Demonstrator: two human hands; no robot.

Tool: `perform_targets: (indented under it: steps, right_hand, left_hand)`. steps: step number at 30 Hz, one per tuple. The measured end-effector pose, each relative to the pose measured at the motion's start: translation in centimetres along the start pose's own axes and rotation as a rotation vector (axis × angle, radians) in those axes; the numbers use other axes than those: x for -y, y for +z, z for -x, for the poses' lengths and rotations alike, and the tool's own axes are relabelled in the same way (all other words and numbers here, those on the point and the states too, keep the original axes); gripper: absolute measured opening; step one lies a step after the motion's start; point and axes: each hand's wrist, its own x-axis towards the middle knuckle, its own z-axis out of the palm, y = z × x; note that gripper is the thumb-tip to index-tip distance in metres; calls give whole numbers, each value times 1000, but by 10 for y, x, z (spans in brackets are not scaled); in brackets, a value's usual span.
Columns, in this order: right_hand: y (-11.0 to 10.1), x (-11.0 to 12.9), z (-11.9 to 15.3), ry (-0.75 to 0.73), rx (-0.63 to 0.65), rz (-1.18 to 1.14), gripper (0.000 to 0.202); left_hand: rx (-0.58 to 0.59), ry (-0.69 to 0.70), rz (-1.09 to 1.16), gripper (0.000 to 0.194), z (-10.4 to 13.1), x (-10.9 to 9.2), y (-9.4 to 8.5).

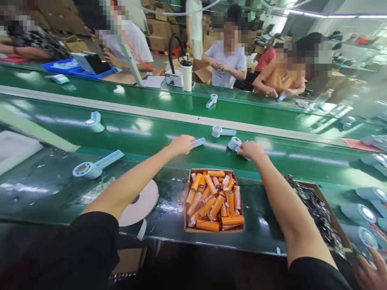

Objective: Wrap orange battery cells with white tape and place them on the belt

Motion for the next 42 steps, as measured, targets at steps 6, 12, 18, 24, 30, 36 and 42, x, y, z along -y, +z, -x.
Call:
perform_targets:
  steps: [6, 12, 18, 24, 30, 36, 42]
  right_hand:
    - [-15, 67, -68, -146, -163, -106, 64]
    - [-1, 123, -76, -309, -151, -204, 53]
    - [-1, 208, 20, -870, -48, -354, 53]
    - [-7, 253, 84, -1125, 226, -113, 53]
    - [-54, 206, 138, -1087, 41, -337, 28]
    - [-12, 196, 246, -775, 705, -1089, 49]
    - [86, 238, 316, -803, 723, -1224, 30]
  left_hand:
    - [-15, -166, -92, 32, 43, 53, -23]
    - [-37, -337, -176, 20, 138, 132, -58]
    - [-135, -262, -157, 28, 220, 159, -54]
    - [-6, 69, -120, 68, 300, 130, -7]
    - [-96, 164, -104, 68, 363, 119, 20]
    - [-583, 191, -137, 59, 378, 49, 9]
    - [-794, 162, -20, 71, 359, 39, 20]
